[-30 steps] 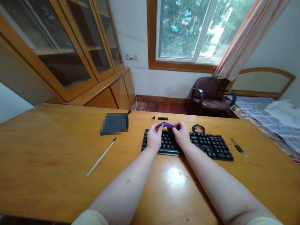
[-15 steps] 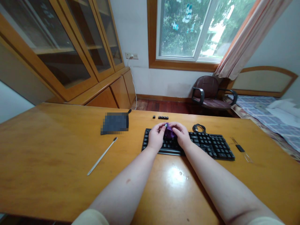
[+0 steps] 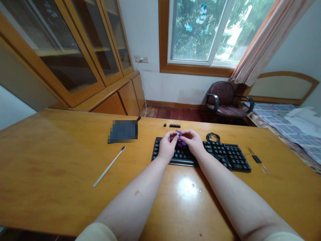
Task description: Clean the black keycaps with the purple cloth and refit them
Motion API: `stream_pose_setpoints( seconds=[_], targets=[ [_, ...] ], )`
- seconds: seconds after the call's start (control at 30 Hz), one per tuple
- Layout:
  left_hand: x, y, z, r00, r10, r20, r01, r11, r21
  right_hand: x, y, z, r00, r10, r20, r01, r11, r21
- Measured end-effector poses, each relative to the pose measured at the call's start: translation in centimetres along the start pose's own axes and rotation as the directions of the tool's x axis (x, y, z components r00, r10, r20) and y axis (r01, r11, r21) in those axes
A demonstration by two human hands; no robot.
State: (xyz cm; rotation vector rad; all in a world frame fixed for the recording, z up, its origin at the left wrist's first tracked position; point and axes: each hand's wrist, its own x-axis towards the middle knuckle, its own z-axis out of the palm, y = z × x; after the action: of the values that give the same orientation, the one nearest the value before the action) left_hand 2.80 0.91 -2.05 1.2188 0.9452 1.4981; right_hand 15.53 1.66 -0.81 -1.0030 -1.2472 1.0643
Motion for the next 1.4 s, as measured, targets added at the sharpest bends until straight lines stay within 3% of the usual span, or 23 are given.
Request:
stream_pose_setpoints(
  seconds=[0.17,0.5,0.8,0.97,1.13,1.23,1.4],
  targets=[
    [0.1,-0.3,0.0,1.000,-0.017,-0.004,0.017,0.999,-0.032,0.0,-0.6,-0.1,0.999,0.045,0.009,-0.044,0.997,-0.057],
    [0.1,0.0,-0.2,0.995,-0.058,-0.080,0.056,0.998,-0.038,0.0,-0.7,-0.5,0.993,-0.004,0.121,0.012,0.998,-0.069],
    [-0.1,0.4,-0.1,0.988,-0.119,-0.095,0.118,0.993,-0.013,0.2,-0.3,-0.9,0.999,0.042,0.019,-0.040,0.994,-0.097],
    [0.0,0.5,-0.2,0.987,-0.119,-0.107,0.119,0.993,-0.006,0.0,-0.6,-0.5,0.995,0.020,0.099,-0.012,0.997,-0.081],
    [-0.1,0.5,-0.2,0.989,-0.125,-0.082,0.130,0.990,0.050,0.2,-0.2,-0.5,0.998,0.054,-0.024,-0.056,0.994,-0.091],
    [-0.1,0.0,-0.2,0.993,-0.103,-0.055,0.108,0.991,0.083,0.3,-0.1,-0.5,0.996,0.061,-0.058,-0.066,0.994,-0.090],
    [0.0,-0.5,-0.3,0.999,-0.032,-0.040,0.035,0.998,0.060,0.2,-0.3,-0.5,0.999,0.034,-0.005,-0.034,0.997,-0.073]
  ],
)
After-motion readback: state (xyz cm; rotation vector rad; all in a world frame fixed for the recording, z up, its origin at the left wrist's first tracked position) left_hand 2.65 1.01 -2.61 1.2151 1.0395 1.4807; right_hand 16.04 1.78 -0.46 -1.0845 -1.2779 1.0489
